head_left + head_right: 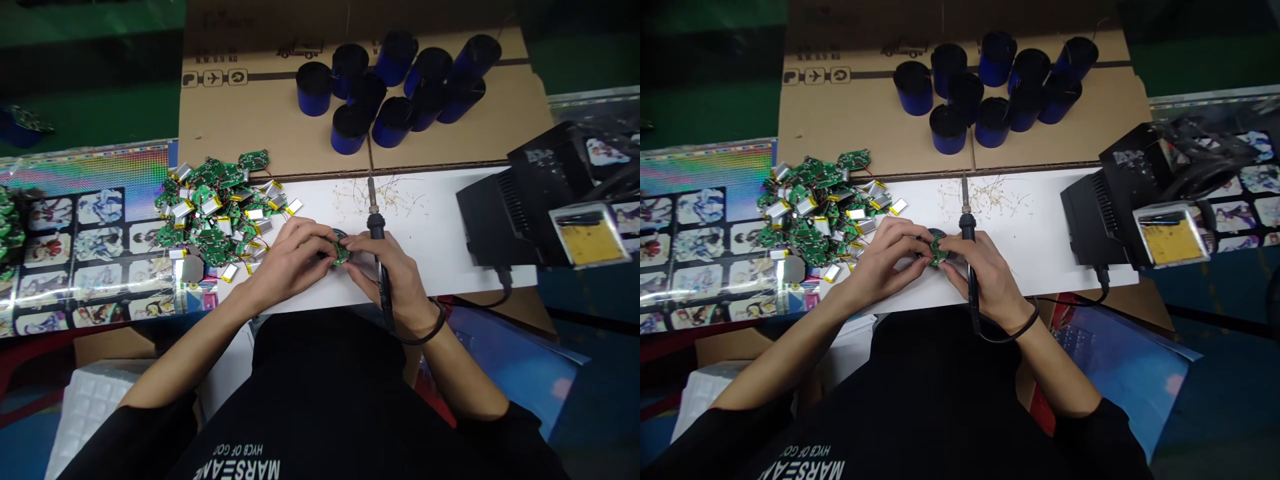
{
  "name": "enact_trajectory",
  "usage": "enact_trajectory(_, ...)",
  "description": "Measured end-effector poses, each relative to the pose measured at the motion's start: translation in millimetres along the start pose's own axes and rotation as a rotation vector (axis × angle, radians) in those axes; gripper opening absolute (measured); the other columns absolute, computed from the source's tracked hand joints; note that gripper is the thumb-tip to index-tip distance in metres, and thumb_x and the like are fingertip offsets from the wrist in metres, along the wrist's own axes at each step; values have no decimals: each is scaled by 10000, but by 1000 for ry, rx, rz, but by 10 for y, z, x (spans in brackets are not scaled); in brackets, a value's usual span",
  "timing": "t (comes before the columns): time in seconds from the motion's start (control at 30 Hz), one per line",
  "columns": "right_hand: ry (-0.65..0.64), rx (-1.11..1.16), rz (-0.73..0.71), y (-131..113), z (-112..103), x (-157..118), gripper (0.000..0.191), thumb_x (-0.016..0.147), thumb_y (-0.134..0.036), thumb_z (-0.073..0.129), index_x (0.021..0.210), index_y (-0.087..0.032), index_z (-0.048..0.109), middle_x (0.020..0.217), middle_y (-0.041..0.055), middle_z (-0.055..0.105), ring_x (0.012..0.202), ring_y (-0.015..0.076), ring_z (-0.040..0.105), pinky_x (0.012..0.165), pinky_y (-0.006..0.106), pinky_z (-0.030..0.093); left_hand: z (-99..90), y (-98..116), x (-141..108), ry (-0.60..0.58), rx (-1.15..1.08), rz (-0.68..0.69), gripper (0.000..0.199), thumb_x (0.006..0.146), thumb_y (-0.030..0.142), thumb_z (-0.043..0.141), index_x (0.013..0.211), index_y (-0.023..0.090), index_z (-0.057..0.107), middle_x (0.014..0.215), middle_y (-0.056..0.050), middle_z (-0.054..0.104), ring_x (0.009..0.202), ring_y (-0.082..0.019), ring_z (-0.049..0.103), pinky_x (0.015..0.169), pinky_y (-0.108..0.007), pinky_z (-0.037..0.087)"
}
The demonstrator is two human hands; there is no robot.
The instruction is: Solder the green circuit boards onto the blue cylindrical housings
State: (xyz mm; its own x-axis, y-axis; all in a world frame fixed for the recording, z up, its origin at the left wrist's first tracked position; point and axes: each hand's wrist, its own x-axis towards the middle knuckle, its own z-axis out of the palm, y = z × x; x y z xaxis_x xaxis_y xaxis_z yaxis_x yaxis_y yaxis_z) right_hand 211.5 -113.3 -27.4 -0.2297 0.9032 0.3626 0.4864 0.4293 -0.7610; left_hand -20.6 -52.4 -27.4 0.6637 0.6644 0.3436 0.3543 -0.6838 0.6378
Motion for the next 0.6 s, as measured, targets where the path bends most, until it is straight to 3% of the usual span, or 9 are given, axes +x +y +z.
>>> enact_trajectory(0.17,0,-24,12,6,-7,-8,387,994,-158,713,1335,-315,616,1265,59,779,1229,277,721,1032,511,631,-150,-16,77,-137,5,59,89,1090,241,607,1123,221,688,1214,-81,748,1187,-256,567,1086,-452,468)
enact_trajectory(0.37,14,-9,24,-26,2,-14,378,996,-148,704,1327,-310,617,1280,72,778,1217,270,726,1039,514,626,-194,-1,124,-169,16,81,110,1097,245,604,1125,220,706,1204,-62,765,1168,-255,552,1066,-430,469)
enact_trajectory(0.47,85,23,34,-82,-25,-73,287,1007,-179,698,1263,-302,659,1242,70,795,1202,269,739,1049,512,617,-181,-3,122,-162,19,80,115,1096,249,606,1117,214,713,1199,-63,770,1166,-257,549,1069,-431,473)
enact_trajectory(0.53,171,59,85,-144,-70,-132,174,1058,-266,631,1218,-295,693,1119,60,820,1096,264,776,996,498,626,-172,-12,119,-161,19,82,121,1096,250,604,1126,215,716,1201,-63,772,1171,-257,550,1072,-433,474)
enact_trajectory(0.6,284,148,174,-217,-133,-191,260,1097,-437,542,1272,-305,683,881,31,793,821,246,776,792,456,636,-165,-19,115,-162,16,79,129,1097,255,601,1139,224,719,1207,-62,774,1171,-257,559,1071,-436,476)
